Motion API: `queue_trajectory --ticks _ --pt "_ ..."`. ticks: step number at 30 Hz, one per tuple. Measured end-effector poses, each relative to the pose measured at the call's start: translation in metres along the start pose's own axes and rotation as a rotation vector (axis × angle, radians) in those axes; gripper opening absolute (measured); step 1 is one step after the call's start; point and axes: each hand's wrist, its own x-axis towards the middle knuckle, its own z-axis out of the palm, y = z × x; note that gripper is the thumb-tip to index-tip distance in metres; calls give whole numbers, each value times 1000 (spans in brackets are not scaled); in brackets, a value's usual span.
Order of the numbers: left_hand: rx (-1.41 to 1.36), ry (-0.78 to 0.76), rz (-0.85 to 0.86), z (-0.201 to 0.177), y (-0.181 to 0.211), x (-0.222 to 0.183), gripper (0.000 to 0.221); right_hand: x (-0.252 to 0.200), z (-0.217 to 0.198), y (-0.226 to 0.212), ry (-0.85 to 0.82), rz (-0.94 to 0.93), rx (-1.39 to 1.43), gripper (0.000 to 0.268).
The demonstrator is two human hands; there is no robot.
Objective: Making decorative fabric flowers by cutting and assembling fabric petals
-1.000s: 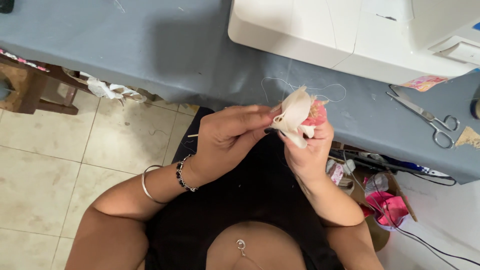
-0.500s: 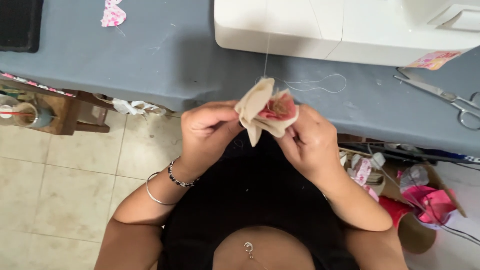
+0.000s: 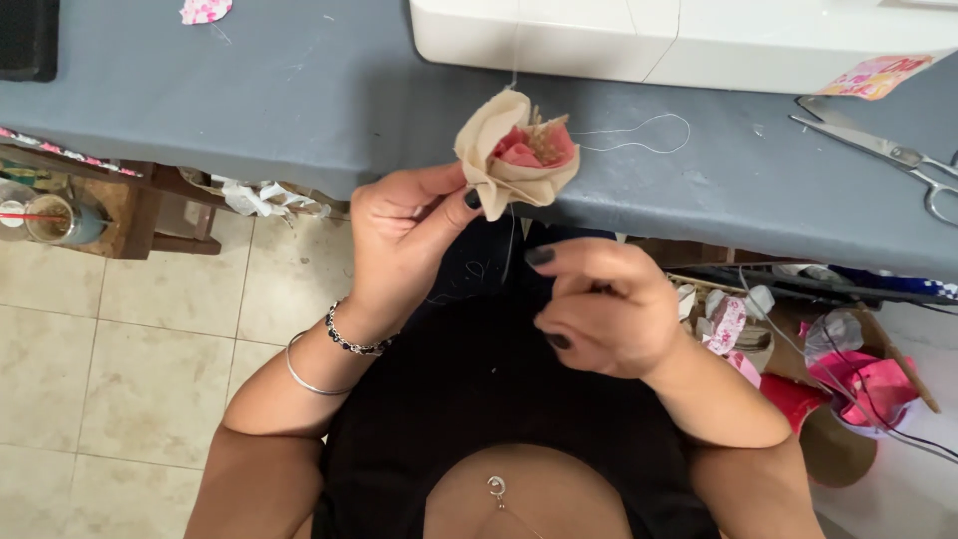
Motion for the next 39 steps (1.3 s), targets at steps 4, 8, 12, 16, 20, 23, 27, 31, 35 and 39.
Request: queue_trajectory --ticks 4,8,12,16,20,23,27,31,35,39 --pt "-50 -10 -15 1 2 -1 22 -17 2 12 64 250 69 23" --pt "-87 3 -23 0 11 -4 23 17 -6 0 -12 420 -188 7" --pt "39 -73 -179 3 24 -8 23 34 4 2 -49 615 0 42" --pt "17 -57 -152 2 33 -6 20 42 9 8 39 447 -14 29" --pt "35 -36 -139 -2 36 0 20 48 8 13 114 340 -9 24" --pt "-179 34 -133 -1 26 2 21 58 15 16 162 376 357 8" --pt "-413 50 -187 3 15 6 16 69 29 27 404 501 1188 2" --pt "-502 97 -183 2 6 7 14 79 37 31 456 579 1216 9" --pt "-448 111 -163 -1 8 8 19 75 25 39 328 393 983 8" --pt "-365 90 -146 2 14 8 18 65 14 34 327 397 849 9"
